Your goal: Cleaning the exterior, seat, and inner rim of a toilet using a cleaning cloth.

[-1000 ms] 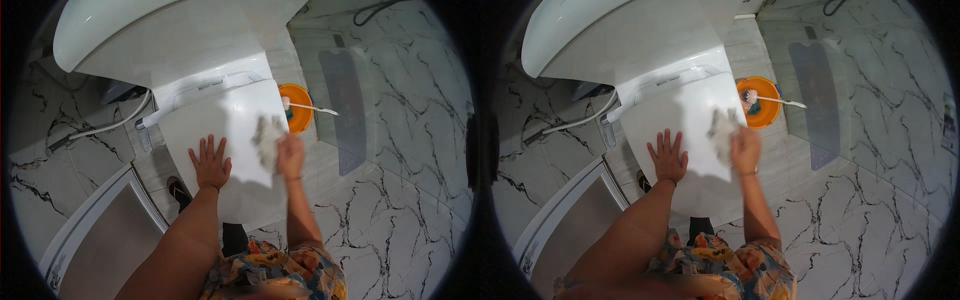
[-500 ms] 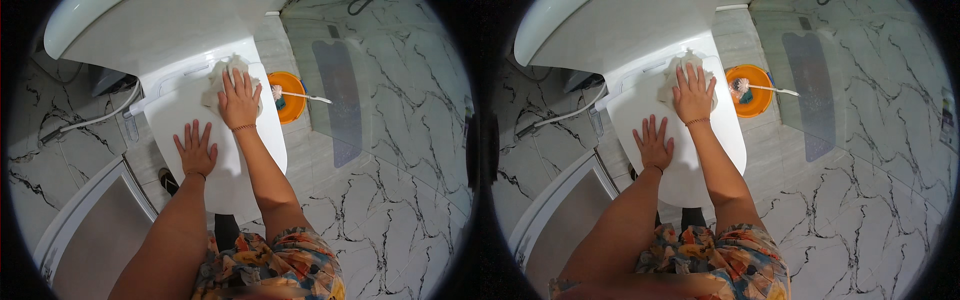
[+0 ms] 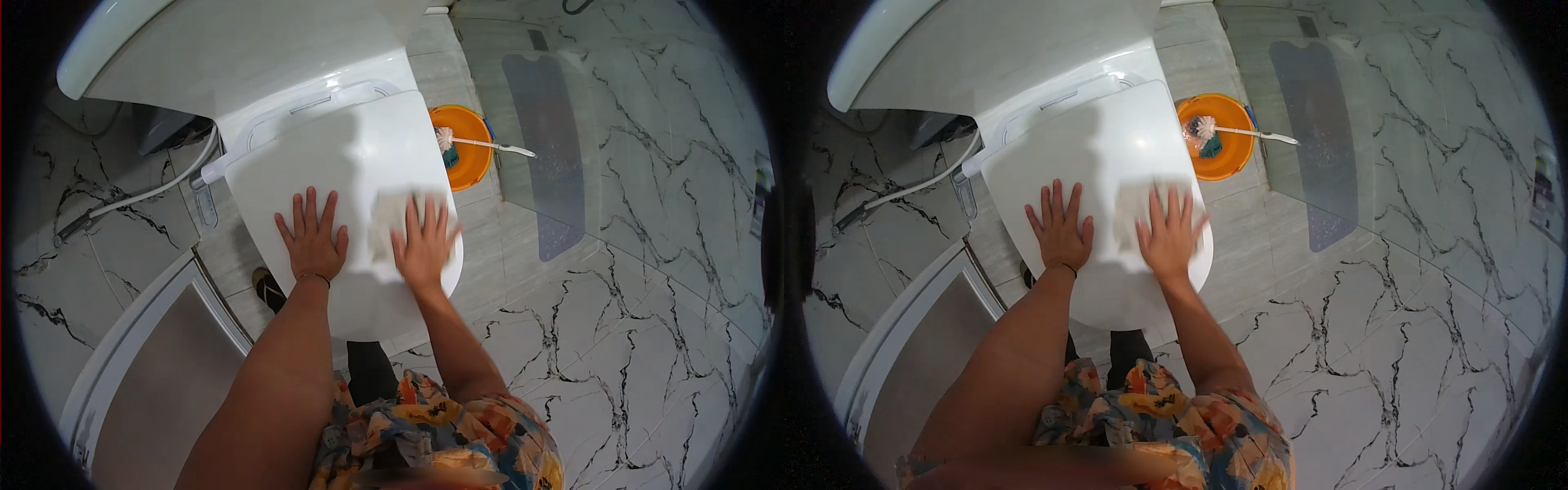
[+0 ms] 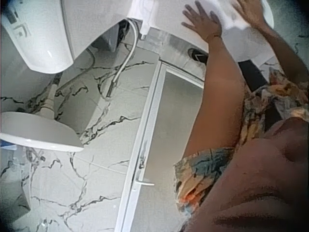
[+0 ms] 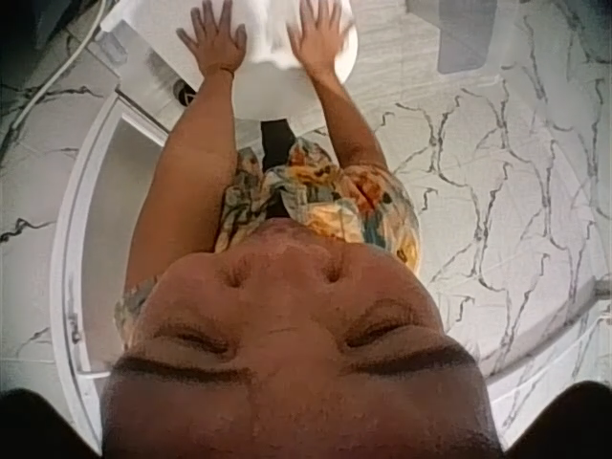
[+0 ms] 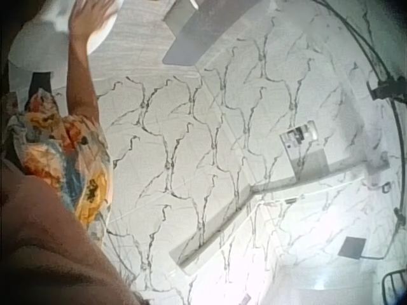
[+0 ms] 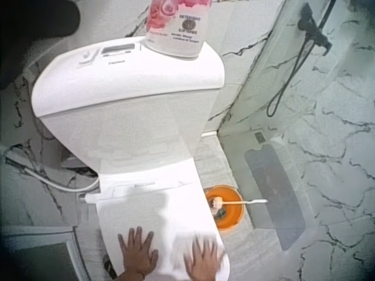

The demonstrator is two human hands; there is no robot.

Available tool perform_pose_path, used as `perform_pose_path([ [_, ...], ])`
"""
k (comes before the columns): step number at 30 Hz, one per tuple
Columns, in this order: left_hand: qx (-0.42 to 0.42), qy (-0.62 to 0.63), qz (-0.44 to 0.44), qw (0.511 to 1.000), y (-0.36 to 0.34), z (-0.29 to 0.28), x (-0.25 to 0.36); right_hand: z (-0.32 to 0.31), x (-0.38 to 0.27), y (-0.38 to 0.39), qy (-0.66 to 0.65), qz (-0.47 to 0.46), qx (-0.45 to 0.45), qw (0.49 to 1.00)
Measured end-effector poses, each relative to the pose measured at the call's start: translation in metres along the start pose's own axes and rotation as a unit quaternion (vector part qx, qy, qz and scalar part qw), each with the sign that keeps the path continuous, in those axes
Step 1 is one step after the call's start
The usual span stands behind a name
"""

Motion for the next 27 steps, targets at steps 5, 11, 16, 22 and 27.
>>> perform_pose_path([
  [5, 0.007, -0.001, 0.003, 1.000, -0.002, 0.001, 0.002, -0.008, -0.055, -0.133, -0.035, -0.033, 0.133, 0.990],
  [11, 0.007, -0.003, 0.002, 1.000, -0.002, 0.002, -0.001, -0.004, -0.027, -0.064, -0.037, -0.046, 0.049, 0.997],
  [16, 0.021, -0.001, 0.006, 1.000, 0.000, 0.000, -0.002, 0.014, 0.041, 0.119, -0.004, 0.051, -0.043, 0.998],
  [22, 0.012, 0.012, 0.009, 1.000, 0.002, 0.001, 0.002, 0.007, 0.031, 0.042, 0.016, 0.053, -0.022, 0.998],
  [27, -0.010, 0.016, 0.004, 1.000, 0.000, 0.000, 0.002, -0.008, -0.029, -0.103, -0.033, -0.012, 0.074, 0.997],
])
Point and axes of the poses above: each hand's wrist, its own y-axis away from the middle knuckle, its own z-axis out of the palm, x = y × z, the point moved 5 cm from there along -y, towards the middle knuckle, and after that the axes turned 7 degrees about z, right-handed, at the moved point
